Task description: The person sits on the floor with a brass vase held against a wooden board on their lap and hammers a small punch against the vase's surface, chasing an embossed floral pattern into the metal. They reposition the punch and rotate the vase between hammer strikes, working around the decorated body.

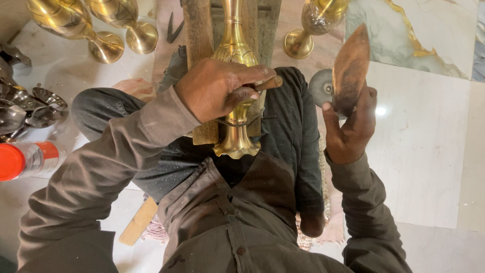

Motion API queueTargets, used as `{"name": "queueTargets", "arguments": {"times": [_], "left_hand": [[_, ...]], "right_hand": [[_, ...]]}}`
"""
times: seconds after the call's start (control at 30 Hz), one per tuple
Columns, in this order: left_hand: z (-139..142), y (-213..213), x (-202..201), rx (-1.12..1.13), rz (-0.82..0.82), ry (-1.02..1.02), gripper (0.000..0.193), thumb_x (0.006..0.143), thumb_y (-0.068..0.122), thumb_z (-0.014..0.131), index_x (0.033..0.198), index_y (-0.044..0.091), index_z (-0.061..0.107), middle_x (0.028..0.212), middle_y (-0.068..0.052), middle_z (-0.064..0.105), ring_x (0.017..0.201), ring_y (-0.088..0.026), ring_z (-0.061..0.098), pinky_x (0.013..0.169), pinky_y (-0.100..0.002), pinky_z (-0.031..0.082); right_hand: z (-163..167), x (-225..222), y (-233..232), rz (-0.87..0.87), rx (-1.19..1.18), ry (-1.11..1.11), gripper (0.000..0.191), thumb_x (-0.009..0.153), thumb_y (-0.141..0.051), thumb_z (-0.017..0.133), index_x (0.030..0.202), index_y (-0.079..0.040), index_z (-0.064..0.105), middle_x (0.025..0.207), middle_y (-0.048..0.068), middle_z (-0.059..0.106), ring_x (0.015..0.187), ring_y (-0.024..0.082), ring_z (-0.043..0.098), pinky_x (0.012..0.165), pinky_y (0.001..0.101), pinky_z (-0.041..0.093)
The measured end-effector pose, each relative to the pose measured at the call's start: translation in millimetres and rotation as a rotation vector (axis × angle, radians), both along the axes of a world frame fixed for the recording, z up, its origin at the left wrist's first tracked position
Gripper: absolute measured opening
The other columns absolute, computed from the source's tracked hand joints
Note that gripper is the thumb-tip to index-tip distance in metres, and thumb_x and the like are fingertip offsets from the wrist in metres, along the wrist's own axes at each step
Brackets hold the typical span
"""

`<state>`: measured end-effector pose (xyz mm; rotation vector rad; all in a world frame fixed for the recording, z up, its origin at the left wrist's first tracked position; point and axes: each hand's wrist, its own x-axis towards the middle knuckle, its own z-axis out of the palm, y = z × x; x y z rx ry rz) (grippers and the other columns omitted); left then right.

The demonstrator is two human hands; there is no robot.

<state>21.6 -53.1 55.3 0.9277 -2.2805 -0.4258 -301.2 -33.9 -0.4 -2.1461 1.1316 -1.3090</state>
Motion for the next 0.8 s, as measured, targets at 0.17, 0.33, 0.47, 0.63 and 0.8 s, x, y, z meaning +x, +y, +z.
{"name": "queueTargets", "arguments": {"times": [0.17, 0.33, 0.47, 0.63, 0.8], "left_hand": [[0.5, -5.4, -0.6, 0.017, -0.003, 0.000, 0.048, 0.093, 0.015, 0.076, 0.139, 0.009, 0.063, 0.119, -0.014, 0.074, 0.090, -0.029, 0.076, 0.079, -0.040, 0.062], [1.6, -6.3, -1.7, 0.059, 0.005, -0.066, 0.052, 0.089, 0.012, 0.078, 0.139, 0.009, 0.063, 0.107, -0.015, 0.076, 0.085, -0.030, 0.075, 0.075, -0.042, 0.061], [2.8, -7.2, -3.0, 0.056, -0.017, -0.023, 0.051, 0.089, 0.008, 0.076, 0.139, 0.010, 0.063, 0.119, -0.015, 0.074, 0.087, -0.028, 0.077, 0.079, -0.040, 0.063], [3.2, -8.3, 1.0, 0.133, 0.011, -0.145, 0.056, 0.092, 0.012, 0.077, 0.146, 0.013, 0.060, 0.114, -0.015, 0.074, 0.093, -0.032, 0.075, 0.081, -0.043, 0.061], [1.8, -9.6, 1.3, 0.000, -0.063, -0.006, 0.049, 0.090, 0.013, 0.078, 0.138, 0.011, 0.063, 0.129, -0.018, 0.072, 0.094, -0.033, 0.075, 0.080, -0.042, 0.061]], "right_hand": [[14.4, 12.8, -2.6, 0.064, 0.058, -0.141, 0.060, 0.107, 0.007, 0.068, 0.158, 0.003, 0.037, 0.125, 0.010, 0.053, 0.112, 0.016, 0.056, 0.094, 0.0278, 0.050], [30.2, 22.2, -3.9, -0.026, 0.034, -0.043, 0.062, 0.094, 0.009, 0.064, 0.149, -0.003, 0.038, 0.125, 0.011, 0.057, 0.115, 0.022, 0.060, 0.098, 0.0348, 0.052], [36.4, 20.4, -4.8, -0.050, 0.006, 0.195, 0.071, 0.094, 0.010, 0.068, 0.158, -0.004, 0.041, 0.123, 0.010, 0.056, 0.101, 0.021, 0.057, 0.086, 0.0331, 0.050], [25.4, 12.2, -1.4, -0.058, -0.096, 0.346, 0.069, 0.090, 0.015, 0.065, 0.155, -0.002, 0.048, 0.133, 0.019, 0.054, 0.119, 0.029, 0.059, 0.098, 0.0379, 0.054], [16.7, 3.9, 1.7, -0.058, 0.034, 0.166, 0.063, 0.098, 0.012, 0.068, 0.156, -0.001, 0.047, 0.131, 0.018, 0.055, 0.104, 0.023, 0.060, 0.084, 0.0339, 0.052]]}}
